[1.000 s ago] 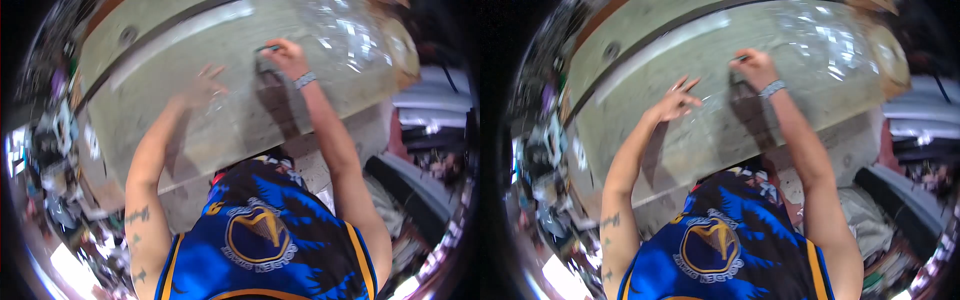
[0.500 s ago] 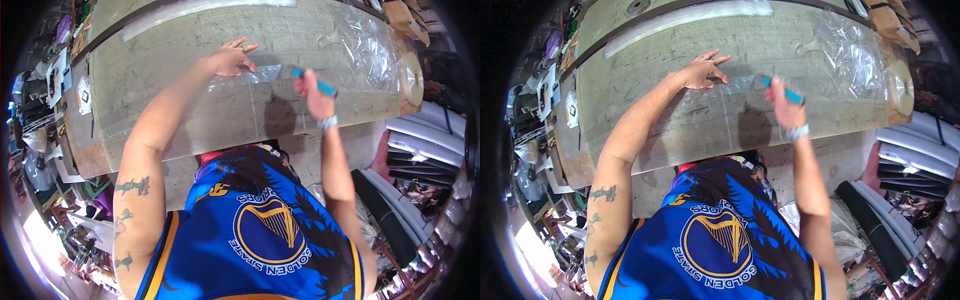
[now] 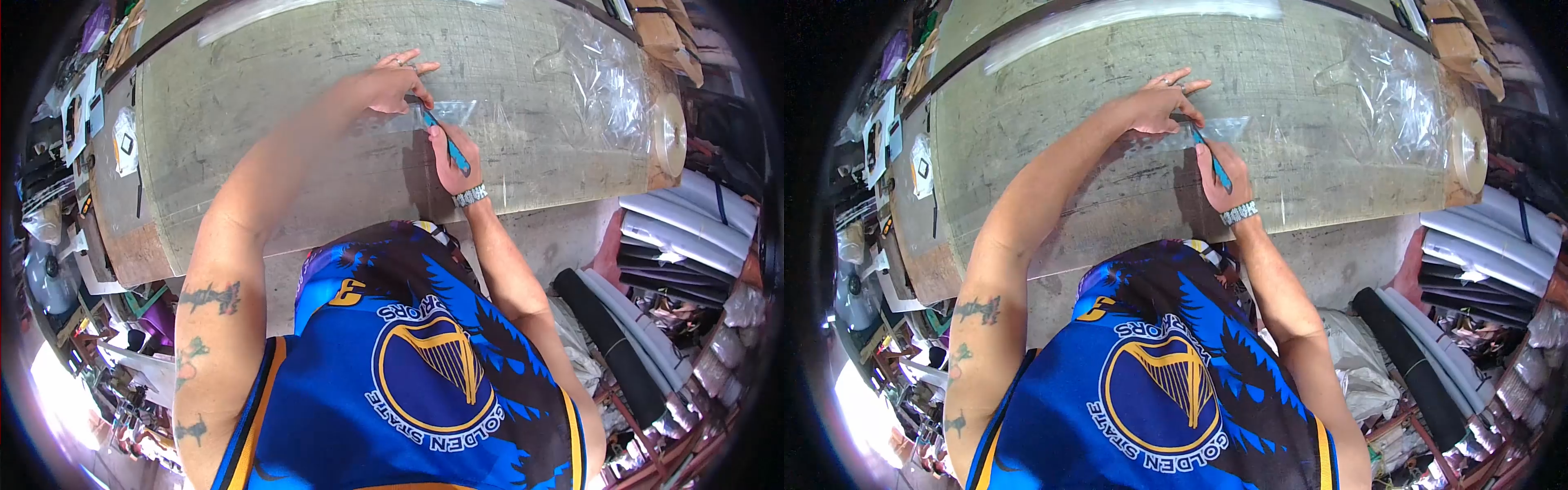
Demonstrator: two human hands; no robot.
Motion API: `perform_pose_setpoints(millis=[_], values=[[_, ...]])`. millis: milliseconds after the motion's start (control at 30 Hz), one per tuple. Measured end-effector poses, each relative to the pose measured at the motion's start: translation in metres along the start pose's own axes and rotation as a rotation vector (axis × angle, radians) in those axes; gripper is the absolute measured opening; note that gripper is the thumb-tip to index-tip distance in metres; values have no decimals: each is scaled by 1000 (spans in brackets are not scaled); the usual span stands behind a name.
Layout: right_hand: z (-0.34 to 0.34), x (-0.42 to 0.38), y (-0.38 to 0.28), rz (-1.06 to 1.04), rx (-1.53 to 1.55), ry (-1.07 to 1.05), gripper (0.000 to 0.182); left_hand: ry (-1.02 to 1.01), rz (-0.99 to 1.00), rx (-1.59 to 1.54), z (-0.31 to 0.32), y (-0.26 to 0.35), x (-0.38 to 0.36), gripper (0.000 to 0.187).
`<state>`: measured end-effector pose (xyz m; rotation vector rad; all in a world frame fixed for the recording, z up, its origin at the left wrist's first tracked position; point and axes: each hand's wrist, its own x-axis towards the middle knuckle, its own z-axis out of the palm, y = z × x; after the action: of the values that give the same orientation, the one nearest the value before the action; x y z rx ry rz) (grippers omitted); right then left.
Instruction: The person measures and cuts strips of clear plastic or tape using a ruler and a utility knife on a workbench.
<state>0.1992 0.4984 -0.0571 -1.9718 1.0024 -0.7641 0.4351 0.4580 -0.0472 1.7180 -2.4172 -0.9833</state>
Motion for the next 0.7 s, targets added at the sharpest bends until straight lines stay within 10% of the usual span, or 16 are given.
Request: perform_pose_setpoints(millis=[700], values=[[8,19,-6,28,-57,-10,23,31,14,-8,5,-5,1,56]])
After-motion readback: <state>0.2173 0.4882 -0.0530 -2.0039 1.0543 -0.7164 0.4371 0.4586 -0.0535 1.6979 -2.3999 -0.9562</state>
